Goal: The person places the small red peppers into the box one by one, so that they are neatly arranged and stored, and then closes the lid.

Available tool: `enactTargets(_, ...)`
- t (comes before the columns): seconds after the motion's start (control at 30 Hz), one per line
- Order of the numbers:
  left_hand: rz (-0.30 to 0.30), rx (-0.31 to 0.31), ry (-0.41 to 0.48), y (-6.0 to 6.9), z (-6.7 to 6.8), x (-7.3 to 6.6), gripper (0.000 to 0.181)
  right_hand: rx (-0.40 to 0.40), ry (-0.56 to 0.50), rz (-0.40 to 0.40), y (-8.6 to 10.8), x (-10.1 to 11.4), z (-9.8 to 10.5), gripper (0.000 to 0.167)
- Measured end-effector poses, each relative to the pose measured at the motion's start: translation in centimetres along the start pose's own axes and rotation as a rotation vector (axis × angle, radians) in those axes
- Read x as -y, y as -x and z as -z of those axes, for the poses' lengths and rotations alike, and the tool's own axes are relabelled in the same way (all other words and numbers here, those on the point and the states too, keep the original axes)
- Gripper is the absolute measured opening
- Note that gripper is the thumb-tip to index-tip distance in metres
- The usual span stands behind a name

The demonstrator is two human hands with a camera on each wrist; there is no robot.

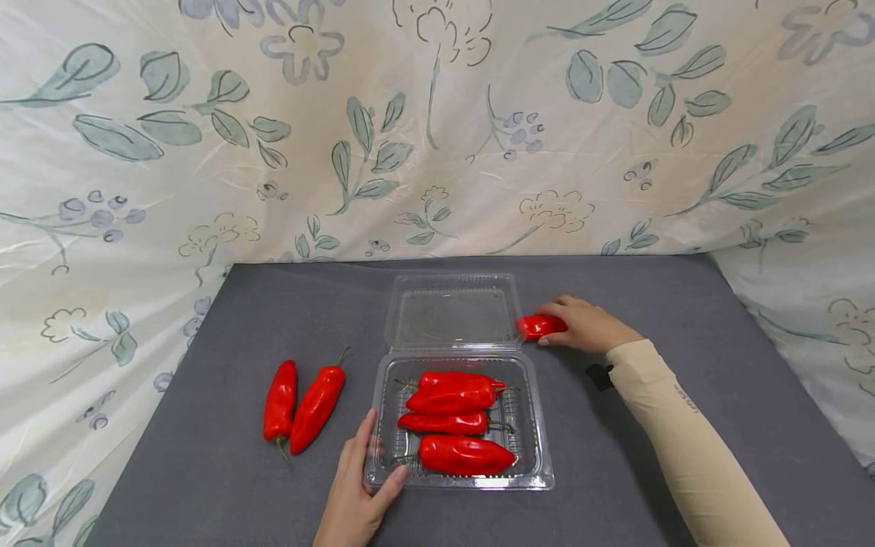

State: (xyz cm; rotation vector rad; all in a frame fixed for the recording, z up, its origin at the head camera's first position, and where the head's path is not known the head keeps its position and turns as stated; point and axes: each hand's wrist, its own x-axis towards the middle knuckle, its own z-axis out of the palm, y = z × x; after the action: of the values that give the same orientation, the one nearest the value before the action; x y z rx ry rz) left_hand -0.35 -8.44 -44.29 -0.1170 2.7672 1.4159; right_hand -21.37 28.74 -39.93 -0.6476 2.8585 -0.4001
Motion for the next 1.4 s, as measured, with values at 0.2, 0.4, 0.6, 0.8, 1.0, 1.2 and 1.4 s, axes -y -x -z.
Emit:
enactTargets(0.2, 0.011, 0.012, 0.005, -0.1, 0.08, -0.08, 0.086, 0.005, -0.011, -0.02, 0.06, -0.16, 0.04, 0.061)
enactTargets(0.4, 0.009, 0.004, -0.007, -0.07, 0.08, -0.15, 0.086, -0.002, 0.0, -0.028, 0.02, -0.31, -0.23, 0.061)
enactTargets(0.6, 0.032, 0.017, -0.019, -0.08, 0.14, -0.36, 0.086, -0.007, 0.003, -0.036, 0.09, -0.41, -0.41, 0.06)
enactTargets(0.8, 0.04, 0.021, -0.005, -0.06, 0.12, -0.32, 0.086, -0.005, -0.008, -0.037, 0.29, -0.28, -0.34, 0.062)
enactTargets(1.0, 0.022, 0.008, 0.01, -0.09, 0.13, -0.17, 0.086, -0.002, -0.011, -0.039, 0.29, -0.19, -0.25, 0.061)
enactTargets(1.2, 0.019, 0.006, 0.013, -0.02, 0.08, -0.05, 0.086, -0.002, -0.011, -0.047, 0.34, -0.09, -0.31, 0.062)
enactTargets(1.4, 0.014, 0.008, 0.01, -0.06, 0.05, -0.02, 0.086, -0.002, -0.007, -0.054, 0.41, -0.12, -0.46, 0.062)
